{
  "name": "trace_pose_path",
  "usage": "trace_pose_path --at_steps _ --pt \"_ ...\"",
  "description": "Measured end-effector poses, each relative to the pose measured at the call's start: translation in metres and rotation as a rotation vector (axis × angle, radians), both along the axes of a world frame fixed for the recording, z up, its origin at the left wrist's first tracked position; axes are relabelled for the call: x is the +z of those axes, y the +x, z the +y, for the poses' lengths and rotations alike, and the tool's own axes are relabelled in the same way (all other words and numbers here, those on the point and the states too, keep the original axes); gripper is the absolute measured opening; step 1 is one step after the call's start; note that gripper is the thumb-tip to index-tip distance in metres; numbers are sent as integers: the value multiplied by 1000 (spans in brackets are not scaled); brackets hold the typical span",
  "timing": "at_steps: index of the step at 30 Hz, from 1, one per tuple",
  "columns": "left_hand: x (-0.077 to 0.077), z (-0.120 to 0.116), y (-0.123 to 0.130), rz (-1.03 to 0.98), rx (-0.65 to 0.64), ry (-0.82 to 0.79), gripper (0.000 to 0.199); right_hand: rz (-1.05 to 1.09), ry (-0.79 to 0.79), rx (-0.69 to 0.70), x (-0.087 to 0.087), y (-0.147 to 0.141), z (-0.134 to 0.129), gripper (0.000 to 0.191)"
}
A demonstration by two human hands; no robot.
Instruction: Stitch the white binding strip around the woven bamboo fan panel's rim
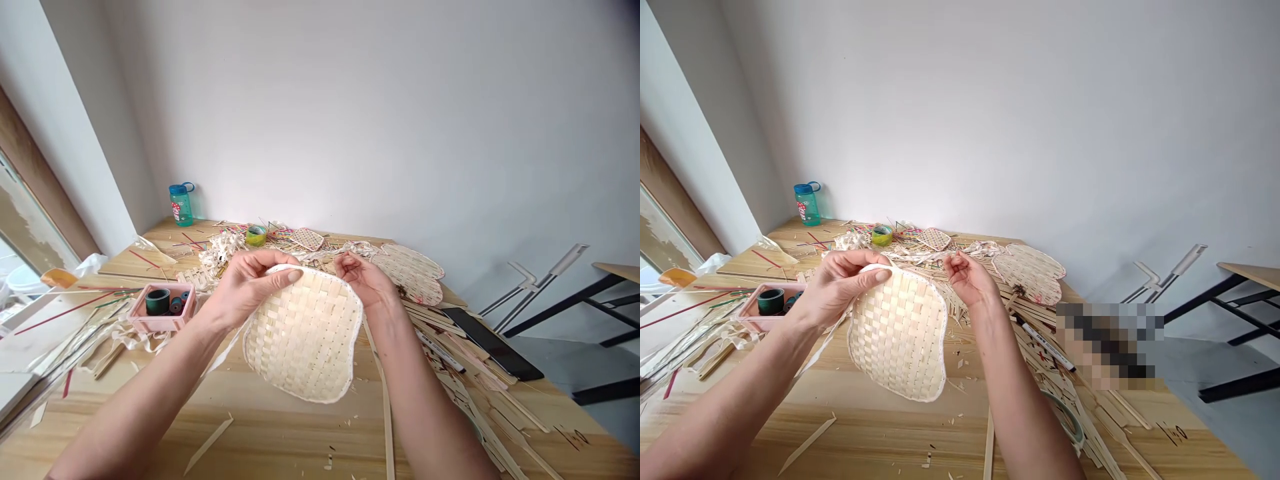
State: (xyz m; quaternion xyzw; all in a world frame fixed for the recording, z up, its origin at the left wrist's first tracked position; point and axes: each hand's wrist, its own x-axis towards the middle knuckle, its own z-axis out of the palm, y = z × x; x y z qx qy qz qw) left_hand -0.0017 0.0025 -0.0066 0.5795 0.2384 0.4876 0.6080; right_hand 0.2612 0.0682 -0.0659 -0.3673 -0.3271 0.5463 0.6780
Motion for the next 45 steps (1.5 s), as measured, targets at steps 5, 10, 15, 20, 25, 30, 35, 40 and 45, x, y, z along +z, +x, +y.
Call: trace_pose_path --at_steps 5,10,15,20,25,30,35,40,45 --pt "-6 5 6 60 -35 -121 28 -349 -87 -42 -2 -4 -4 12" --pt "-12 13 6 16 -31 -165 26 -718 18 -97 27 9 -36 35" --pt "-13 14 7 13 -31 -109 32 -968 -16 -117 29 47 -104 46" --pt "-19 14 11 85 47 47 28 -1148 -254 -213 -27 95 -184 40" --pt "-21 17 14 109 152 122 22 -1310 -406 -269 -72 109 -239 31" --pt "-18 4 12 130 143 137 25 -1485 -326 -274 -92 105 -243 29" --pt "-17 1 11 136 196 124 20 -1560 -280 -278 -103 113 -224 26" --pt "-20 6 4 136 249 97 21 -1535 -364 -179 -104 120 -226 25" --pt "-22 16 4 103 272 100 27 -1058 -437 -13 -96 125 -237 31"
